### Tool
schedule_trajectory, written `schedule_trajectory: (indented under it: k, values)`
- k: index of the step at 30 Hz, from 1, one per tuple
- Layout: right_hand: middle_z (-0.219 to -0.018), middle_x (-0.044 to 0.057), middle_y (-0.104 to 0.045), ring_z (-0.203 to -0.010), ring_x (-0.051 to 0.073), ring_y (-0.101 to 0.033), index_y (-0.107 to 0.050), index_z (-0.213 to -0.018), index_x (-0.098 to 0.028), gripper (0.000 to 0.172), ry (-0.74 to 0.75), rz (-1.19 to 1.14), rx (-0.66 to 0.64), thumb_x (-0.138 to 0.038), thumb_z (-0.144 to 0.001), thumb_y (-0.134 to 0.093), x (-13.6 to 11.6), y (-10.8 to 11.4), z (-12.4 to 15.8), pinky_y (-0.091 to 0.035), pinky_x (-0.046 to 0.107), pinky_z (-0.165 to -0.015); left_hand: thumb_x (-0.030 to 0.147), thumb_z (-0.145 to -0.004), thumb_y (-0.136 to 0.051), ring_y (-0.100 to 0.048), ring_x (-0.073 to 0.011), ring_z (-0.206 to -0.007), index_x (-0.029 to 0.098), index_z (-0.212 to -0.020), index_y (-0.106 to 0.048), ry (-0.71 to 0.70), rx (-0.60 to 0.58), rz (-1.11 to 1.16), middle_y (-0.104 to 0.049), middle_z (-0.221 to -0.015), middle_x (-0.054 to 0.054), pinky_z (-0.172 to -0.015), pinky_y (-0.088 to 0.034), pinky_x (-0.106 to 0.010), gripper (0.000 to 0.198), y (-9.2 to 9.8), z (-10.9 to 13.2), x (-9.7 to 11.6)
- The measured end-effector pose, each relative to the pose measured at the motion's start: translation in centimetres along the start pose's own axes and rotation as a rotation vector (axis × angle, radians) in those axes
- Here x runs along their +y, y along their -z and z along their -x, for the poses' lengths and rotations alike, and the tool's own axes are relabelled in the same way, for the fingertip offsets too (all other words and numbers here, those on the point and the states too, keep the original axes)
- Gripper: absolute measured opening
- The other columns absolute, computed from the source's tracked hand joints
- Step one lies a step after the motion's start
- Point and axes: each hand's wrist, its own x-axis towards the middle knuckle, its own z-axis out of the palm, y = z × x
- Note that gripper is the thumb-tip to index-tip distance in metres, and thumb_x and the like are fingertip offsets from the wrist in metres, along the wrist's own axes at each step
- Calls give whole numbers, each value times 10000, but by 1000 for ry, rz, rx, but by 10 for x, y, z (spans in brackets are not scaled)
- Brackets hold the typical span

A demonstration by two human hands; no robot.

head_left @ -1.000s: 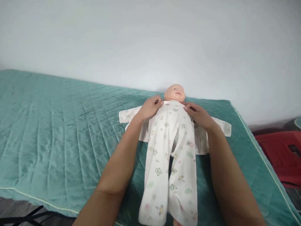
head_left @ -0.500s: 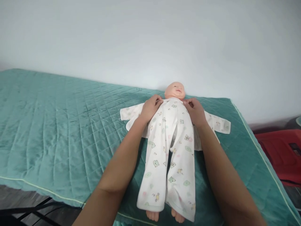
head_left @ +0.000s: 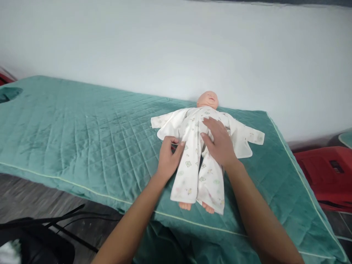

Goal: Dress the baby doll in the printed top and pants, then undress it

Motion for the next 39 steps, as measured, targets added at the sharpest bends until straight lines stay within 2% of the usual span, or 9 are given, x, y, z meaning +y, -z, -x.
schedule_trajectory:
  k: [4,10,14,16,20,23,27,34,39]
  values:
    - [-1388,90,-608,-1371,271,-483,-573,-1291,-250,314,68,40,-82,-273,-995,-474,-47,2,29,-351,536,-1164,455,-945,-524,-524,-158,-750,216,-810,-517,143,-165,-51,-567,-800,6,-704,-433,-293,275,19,51,12]
    - [-1161,89,-662,-1103,252,-598,-590,-1118,-221,150,6,37,-245,-263,-995,-515,-100,24,92,-489,438,-948,471,-950,-524,-554,-182,-761,225,-745,-502,136,-333,-92,-545,-744,4,-700,-458,-319,321,41,87,27]
    - [-1082,91,-667,-998,270,-610,-577,-1084,-205,118,-33,193,-339,-239,-978,-539,-115,29,129,-475,442,-853,321,-975,-503,-597,-193,-889,242,-945,-571,-7,-273,-103,-621,-925,-28,-808,-506,-349,108,55,109,27]
    - [-1069,99,-664,-972,284,-605,-571,-1084,-197,128,-63,263,-332,-233,-962,-559,-118,26,139,-465,445,-819,231,-971,-490,-592,-208,-1001,252,-1085,-580,-151,-251,-150,-624,-1052,-58,-879,-510,-372,146,60,120,26]
    - [-1063,98,-650,-969,289,-586,-574,-1061,-188,125,-118,296,-337,-178,-937,-568,-122,16,143,-456,442,-805,115,-921,-500,-570,-246,-1077,265,-1242,-559,-342,-288,-306,-600,-1171,-93,-922,-514,-423,359,61,134,23]
    - [-1022,83,-647,-952,269,-579,-587,-1025,-192,104,-133,252,-325,-159,-967,-507,-126,10,137,-455,430,-800,107,-930,-486,-580,-252,-1045,263,-1242,-564,-387,-300,-376,-617,-1158,-94,-899,-521,-435,357,58,133,22]
    - [-1005,72,-647,-956,251,-571,-611,-1023,-201,150,-86,157,-303,-157,-989,-472,-131,8,131,-455,422,-830,182,-965,-495,-610,-242,-972,263,-1171,-583,-373,-265,-366,-653,-1074,-78,-851,-531,-423,238,57,128,20]
    - [-1014,63,-648,-924,220,-579,-646,-1119,-236,247,-31,-59,-242,-146,-991,-455,-138,16,126,-470,409,-863,209,-938,-556,-622,-241,-1037,301,-1263,-507,-346,-233,-211,-655,-1113,-76,-886,-541,-426,341,59,135,24]
    - [-1054,67,-666,-966,241,-591,-638,-1147,-243,270,-34,-55,-263,-134,-983,-454,-133,15,132,-477,429,-881,180,-953,-503,-620,-215,-927,261,-1067,-570,-308,-242,-226,-660,-984,-49,-814,-532,-384,156,52,132,25]
